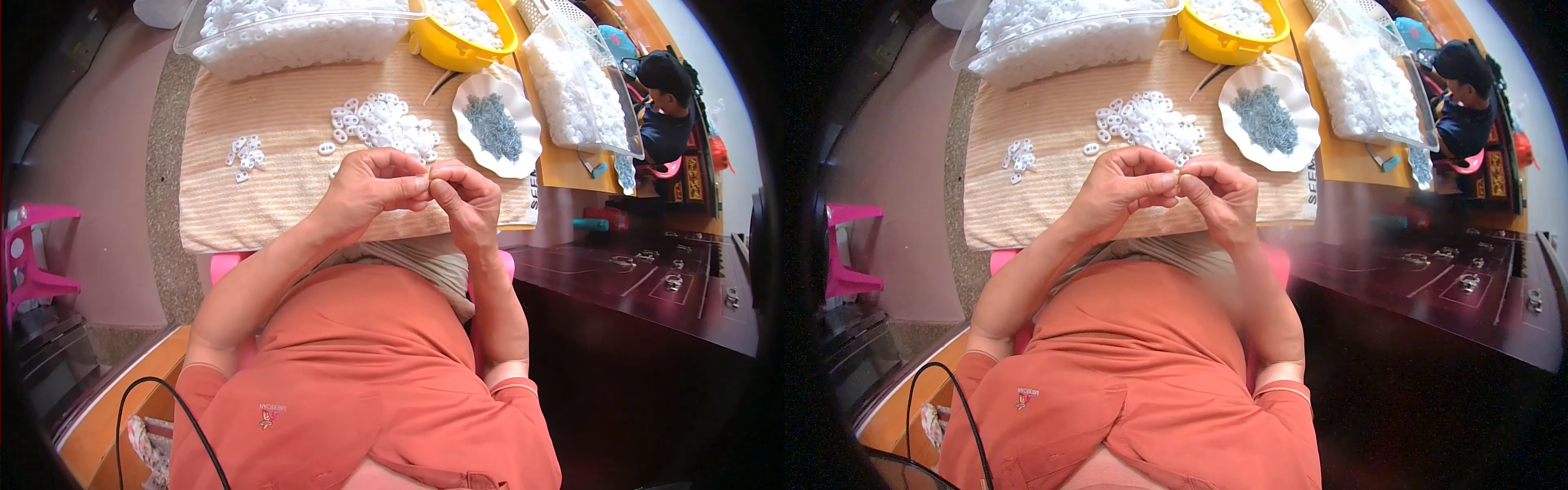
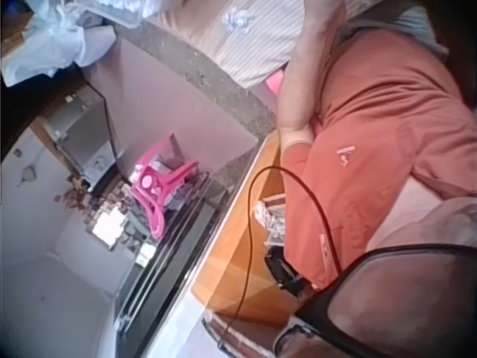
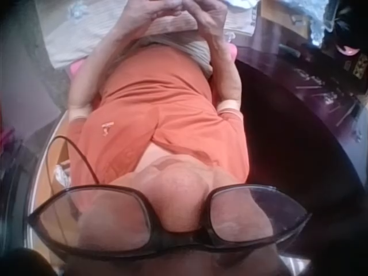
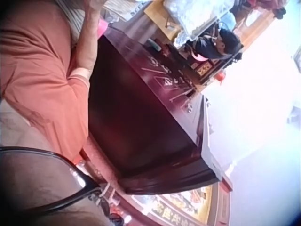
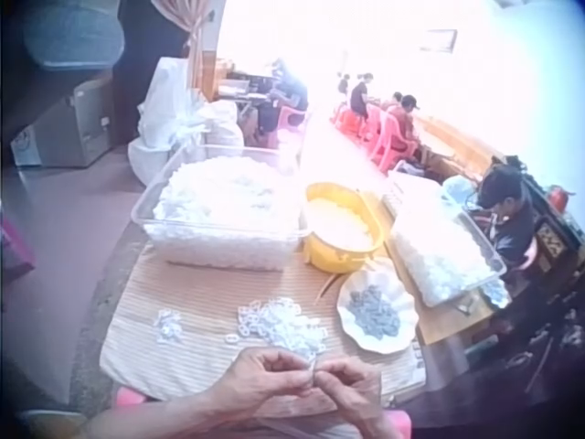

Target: Assembling small white plastic components by snapping two halves together.

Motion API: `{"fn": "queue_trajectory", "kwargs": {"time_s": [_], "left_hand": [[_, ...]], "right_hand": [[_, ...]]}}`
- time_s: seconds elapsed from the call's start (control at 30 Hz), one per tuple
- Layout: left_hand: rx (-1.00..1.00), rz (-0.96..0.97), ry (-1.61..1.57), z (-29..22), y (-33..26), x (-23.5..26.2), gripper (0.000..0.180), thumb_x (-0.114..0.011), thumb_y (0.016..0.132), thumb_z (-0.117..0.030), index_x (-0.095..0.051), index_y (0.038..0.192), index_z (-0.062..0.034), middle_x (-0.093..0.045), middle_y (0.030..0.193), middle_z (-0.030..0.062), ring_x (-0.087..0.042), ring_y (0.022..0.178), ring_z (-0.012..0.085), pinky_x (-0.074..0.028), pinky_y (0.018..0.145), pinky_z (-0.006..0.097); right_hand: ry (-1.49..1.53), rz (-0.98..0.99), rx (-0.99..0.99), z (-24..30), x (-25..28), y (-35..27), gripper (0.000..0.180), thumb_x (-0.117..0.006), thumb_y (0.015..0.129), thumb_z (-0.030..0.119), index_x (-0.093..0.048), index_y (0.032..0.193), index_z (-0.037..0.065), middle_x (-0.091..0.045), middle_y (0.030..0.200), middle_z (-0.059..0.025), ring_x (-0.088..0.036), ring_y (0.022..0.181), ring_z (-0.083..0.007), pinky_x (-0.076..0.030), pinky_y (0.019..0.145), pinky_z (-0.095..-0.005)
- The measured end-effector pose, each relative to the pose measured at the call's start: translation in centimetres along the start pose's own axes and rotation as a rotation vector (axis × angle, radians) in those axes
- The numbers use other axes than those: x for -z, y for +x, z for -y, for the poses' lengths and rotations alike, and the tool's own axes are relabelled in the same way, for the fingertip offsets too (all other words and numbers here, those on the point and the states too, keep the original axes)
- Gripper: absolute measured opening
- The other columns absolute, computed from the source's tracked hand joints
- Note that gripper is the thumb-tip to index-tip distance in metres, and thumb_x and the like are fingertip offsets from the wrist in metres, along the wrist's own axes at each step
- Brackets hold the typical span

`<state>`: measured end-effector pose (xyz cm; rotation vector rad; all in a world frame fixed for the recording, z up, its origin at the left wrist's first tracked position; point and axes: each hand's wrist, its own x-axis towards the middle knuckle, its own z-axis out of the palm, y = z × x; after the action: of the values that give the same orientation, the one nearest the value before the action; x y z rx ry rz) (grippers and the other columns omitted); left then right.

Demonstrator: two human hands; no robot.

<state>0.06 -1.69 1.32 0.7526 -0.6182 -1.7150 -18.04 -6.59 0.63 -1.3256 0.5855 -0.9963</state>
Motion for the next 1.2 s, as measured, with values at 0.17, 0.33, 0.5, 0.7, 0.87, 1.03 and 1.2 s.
{"fn": "queue_trajectory", "kwargs": {"time_s": [0.17,0.33,0.5,0.7,0.87,1.03,1.2], "left_hand": [[0.026,-0.007,0.002,-0.06,0.04,-0.09,0.019,-0.067,0.087,-0.006,-0.064,0.104,0.0018,-0.068,0.093,0.0093,-0.067,0.081,0.0160,-0.057,0.075,0.028],[0.045,0.006,-0.010,-0.30,0.03,-0.22,0.022,-0.065,0.088,-0.004,-0.063,0.108,0.0047,-0.067,0.096,0.0096,-0.066,0.084,0.0143,-0.057,0.078,0.026],[0.052,0.004,-0.017,-0.34,0.06,-0.21,0.021,-0.064,0.089,-0.003,-0.063,0.108,0.0053,-0.067,0.097,0.0101,-0.067,0.084,0.0146,-0.057,0.078,0.026],[0.055,-0.007,-0.022,-0.25,0.08,-0.10,0.022,-0.063,0.089,-0.002,-0.062,0.110,0.0049,-0.066,0.097,0.0101,-0.067,0.084,0.0153,-0.057,0.078,0.026],[0.051,-0.021,-0.024,-0.16,0.05,-0.10,0.020,-0.064,0.089,-0.003,-0.062,0.108,0.0043,-0.066,0.095,0.0099,-0.067,0.084,0.0155,-0.057,0.077,0.027],[0.050,-0.033,-0.029,-0.01,0.07,-0.11,0.019,-0.065,0.088,-0.003,-0.062,0.106,0.0043,-0.066,0.095,0.0104,-0.067,0.083,0.0159,-0.058,0.077,0.027],[0.049,-0.050,-0.033,0.17,0.08,0.00,0.020,-0.066,0.087,-0.003,-0.063,0.106,0.0025,-0.067,0.095,0.0105,-0.068,0.083,0.0174,-0.058,0.077,0.028]], "right_hand": [[0.020,-0.003,-0.014,-0.20,0.35,-0.13,0.011,-0.063,0.089,-0.003,-0.064,0.099,-0.005,-0.064,0.099,-0.0091,-0.064,0.084,-0.0124,-0.052,0.073,-0.0226],[0.012,-0.025,-0.049,-0.65,0.79,-0.26,0.010,-0.062,0.090,-0.002,-0.064,0.100,-0.004,-0.064,0.101,-0.0088,-0.063,0.086,-0.0120,-0.052,0.075,-0.0226],[0.032,-0.025,-0.053,-0.70,0.71,-0.20,0.010,-0.062,0.090,0.000,-0.064,0.099,-0.004,-0.065,0.100,-0.0080,-0.062,0.085,-0.0112,-0.051,0.075,-0.0221],[0.028,-0.036,-0.073,-0.76,0.68,-0.22,0.010,-0.062,0.091,0.001,-0.064,0.099,-0.004,-0.065,0.098,-0.0076,-0.062,0.085,-0.0108,-0.051,0.075,-0.0223],[0.016,-0.031,-0.067,-0.64,0.58,-0.24,0.009,-0.062,0.090,0.000,-0.064,0.098,-0.004,-0.064,0.098,-0.0075,-0.062,0.085,-0.0106,-0.051,0.075,-0.0222],[-0.016,-0.034,-0.030,-0.72,0.52,-0.28,0.008,-0.062,0.089,-0.002,-0.064,0.097,-0.004,-0.064,0.099,-0.0077,-0.062,0.086,-0.0107,-0.051,0.074,-0.0217],[-0.111,-0.035,0.041,-0.99,0.50,-0.22,0.008,-0.063,0.089,-0.003,-0.064,0.096,-0.004,-0.063,0.098,-0.0080,-0.061,0.084,-0.0107,-0.051,0.074,-0.0212]]}}
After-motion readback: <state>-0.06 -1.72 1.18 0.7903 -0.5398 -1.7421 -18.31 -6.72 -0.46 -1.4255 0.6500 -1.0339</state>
